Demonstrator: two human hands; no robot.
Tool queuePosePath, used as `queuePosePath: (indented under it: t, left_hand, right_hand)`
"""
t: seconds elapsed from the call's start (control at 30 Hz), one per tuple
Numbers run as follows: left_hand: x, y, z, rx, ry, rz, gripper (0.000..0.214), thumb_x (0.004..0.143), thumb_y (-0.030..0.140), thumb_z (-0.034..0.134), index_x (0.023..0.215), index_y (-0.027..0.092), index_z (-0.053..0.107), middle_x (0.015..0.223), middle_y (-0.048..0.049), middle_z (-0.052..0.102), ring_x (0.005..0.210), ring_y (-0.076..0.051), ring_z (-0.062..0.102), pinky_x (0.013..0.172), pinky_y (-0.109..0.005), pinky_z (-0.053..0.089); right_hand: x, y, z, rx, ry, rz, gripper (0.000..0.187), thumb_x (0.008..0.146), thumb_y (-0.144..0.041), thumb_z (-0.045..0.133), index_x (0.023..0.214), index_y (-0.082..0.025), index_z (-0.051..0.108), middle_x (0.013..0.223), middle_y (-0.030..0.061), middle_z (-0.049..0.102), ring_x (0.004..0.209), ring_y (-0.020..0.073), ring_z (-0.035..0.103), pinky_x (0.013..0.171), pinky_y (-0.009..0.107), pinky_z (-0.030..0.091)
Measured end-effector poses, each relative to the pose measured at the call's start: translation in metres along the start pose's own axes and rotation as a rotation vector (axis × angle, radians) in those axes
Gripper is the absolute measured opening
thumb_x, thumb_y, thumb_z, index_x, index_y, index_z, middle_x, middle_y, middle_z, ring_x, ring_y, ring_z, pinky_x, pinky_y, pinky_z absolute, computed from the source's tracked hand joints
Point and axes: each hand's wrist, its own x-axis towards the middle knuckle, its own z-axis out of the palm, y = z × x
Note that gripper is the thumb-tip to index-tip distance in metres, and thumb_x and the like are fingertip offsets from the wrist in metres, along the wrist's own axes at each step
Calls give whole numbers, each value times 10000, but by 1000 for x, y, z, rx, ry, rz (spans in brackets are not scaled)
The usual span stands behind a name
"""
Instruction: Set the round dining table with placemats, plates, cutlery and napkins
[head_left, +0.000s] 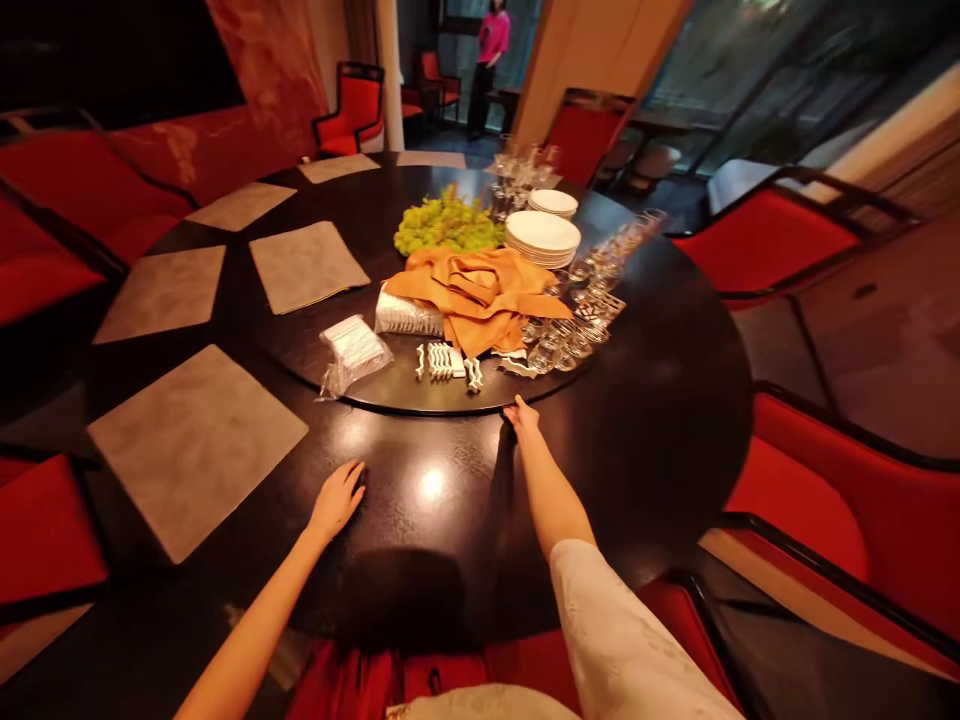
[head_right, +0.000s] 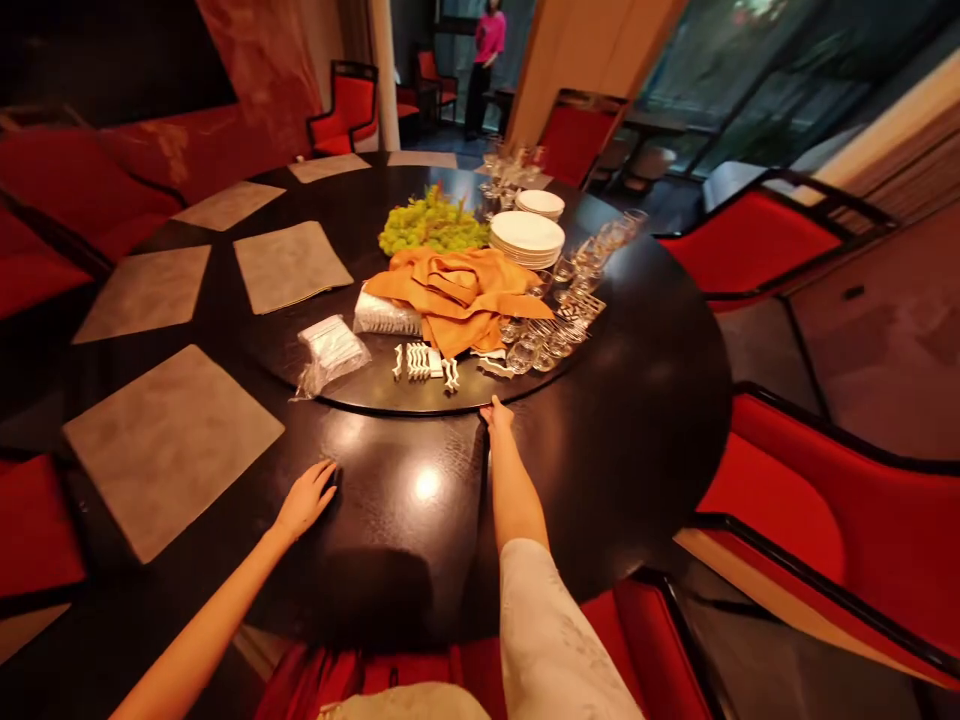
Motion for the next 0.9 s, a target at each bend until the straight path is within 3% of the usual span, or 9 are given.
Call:
queuePosePath:
  t: [0.1,0.2,0.27,0.37,0.47,0.57,0.73,0.9]
  left_hand:
    - [47,48,11,-13,-31,68,443,838,275,415,1262,153,443,1323,-129,449,1218,-239,420,1012,-416,361]
    - [79,73,10,-25,-25,89,465,828,247,424,1282,147,415,1366,-141,396,1259,-246,369,1028,-425,341]
    - [92,82,7,-30,-22,83,464,822,223,426,1277,129,418,1376,-156,377,1272,-254,347,1031,-436,334]
    - [98,91,1,-60,-4,83,453,817,194,423,1265,124,428,1358,-160,395,1261,-251,354,1036,-445,329]
    - [94,92,-6,-78,25,72,449,809,164,415,1256,127,437,1327,-150,426,1234,-238,380,1038,-430,333]
    - [91,82,-15,-53,53,23,452,807,158,413,1258,127,435,1297,-140,453,1212,-231,398,1037,-411,336]
    - [117,57,-26,40,72,-101,458,808,146,428,1263,93,421,1299,-158,450,1224,-235,391,1038,-382,324]
    - [171,53,-20,144,-61,-98,523,798,166,515,1296,94,371,1386,-185,349,1298,-280,297,1043,-430,291]
  right_hand:
    - [24,-37,-17,25,37,-12,94,797,-160,585,803,-75,547,540,-4,563,496,98,584,594,246,554]
    - [35,-68,-33,25,71,-37,72,847,-134,487,879,-91,536,569,-18,561,478,72,563,580,214,542]
    - [35,-75,-40,4,62,-56,101,863,-125,445,908,-110,534,617,-13,579,500,60,570,597,190,534]
    - [25,-61,-41,-59,-19,-40,76,845,-163,498,885,-119,545,674,11,605,566,75,605,649,216,540]
    - [12,-37,-30,-120,-97,14,110,850,-212,507,874,-110,540,684,30,612,611,103,624,684,280,549]
    - [12,-32,-19,-164,-80,35,158,902,-229,408,902,-110,511,670,13,595,591,88,610,681,275,551]
    - [41,-64,-20,-232,-21,29,157,910,-240,385,917,-116,482,667,-4,576,544,76,580,643,271,554]
    - [84,-96,-35,-261,-24,-1,124,898,-234,408,877,-140,485,658,-6,577,546,85,590,672,307,555]
